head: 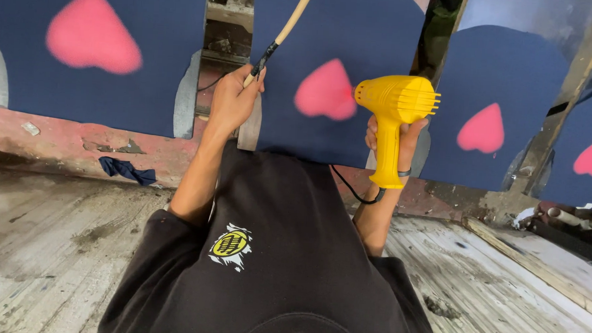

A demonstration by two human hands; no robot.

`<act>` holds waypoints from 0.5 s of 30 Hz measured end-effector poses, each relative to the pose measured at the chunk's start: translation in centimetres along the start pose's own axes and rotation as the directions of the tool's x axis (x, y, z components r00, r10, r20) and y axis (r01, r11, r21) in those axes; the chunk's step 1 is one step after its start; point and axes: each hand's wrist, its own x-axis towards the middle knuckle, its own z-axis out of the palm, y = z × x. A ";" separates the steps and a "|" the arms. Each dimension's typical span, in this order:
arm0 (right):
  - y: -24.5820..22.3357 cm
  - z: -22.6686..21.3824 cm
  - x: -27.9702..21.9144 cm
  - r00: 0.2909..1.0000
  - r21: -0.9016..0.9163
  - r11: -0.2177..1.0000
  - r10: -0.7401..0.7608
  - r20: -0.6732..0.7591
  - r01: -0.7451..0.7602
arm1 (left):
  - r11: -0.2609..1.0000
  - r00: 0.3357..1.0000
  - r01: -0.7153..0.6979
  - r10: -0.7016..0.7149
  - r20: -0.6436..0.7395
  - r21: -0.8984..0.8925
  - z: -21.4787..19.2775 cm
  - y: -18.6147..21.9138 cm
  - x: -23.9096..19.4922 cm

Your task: Using a hand-held heat gun to dry heart-shaped screen prints on fabric panels laid out on a production floor.

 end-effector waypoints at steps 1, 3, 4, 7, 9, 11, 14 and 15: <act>0.2 0.2 0.1 1.000 0.000 1.000 -0.001 0.002 0.001 | 1.000 1.000 -0.002 0.002 -0.002 0.000 0.0 0.2 0.0; 0.7 0.6 0.2 1.000 0.009 1.000 0.016 0.008 -0.016 | 1.000 0.999 0.000 0.000 -0.039 0.001 0.1 0.4 -0.2; 0.9 1.1 0.4 1.000 0.008 1.000 0.018 0.010 -0.018 | 1.000 0.999 0.001 -0.001 -0.042 0.001 0.0 0.4 -0.4; 2.1 1.7 1.7 0.995 0.064 0.996 0.060 0.078 -0.065 | 1.000 0.999 0.009 -0.008 -0.039 0.012 -0.3 0.3 -0.7; 3.6 1.0 2.9 0.988 0.062 0.994 0.081 0.129 -0.089 | 1.000 0.998 0.014 -0.013 -0.063 0.016 -0.6 0.3 -1.1; 3.5 2.5 3.6 0.978 0.035 0.994 0.092 0.189 -0.101 | 0.999 0.997 0.023 -0.021 -0.076 0.024 -0.9 -0.1 -1.4; 3.8 4.1 4.3 0.958 0.001 0.993 0.114 0.262 -0.118 | 0.999 0.997 0.029 -0.027 -0.076 0.025 -1.1 -0.3 -1.8; 3.9 4.5 4.4 0.952 -0.008 0.992 0.124 0.279 -0.127 | 1.000 0.997 0.025 -0.024 -0.068 0.017 -1.1 -0.2 -1.8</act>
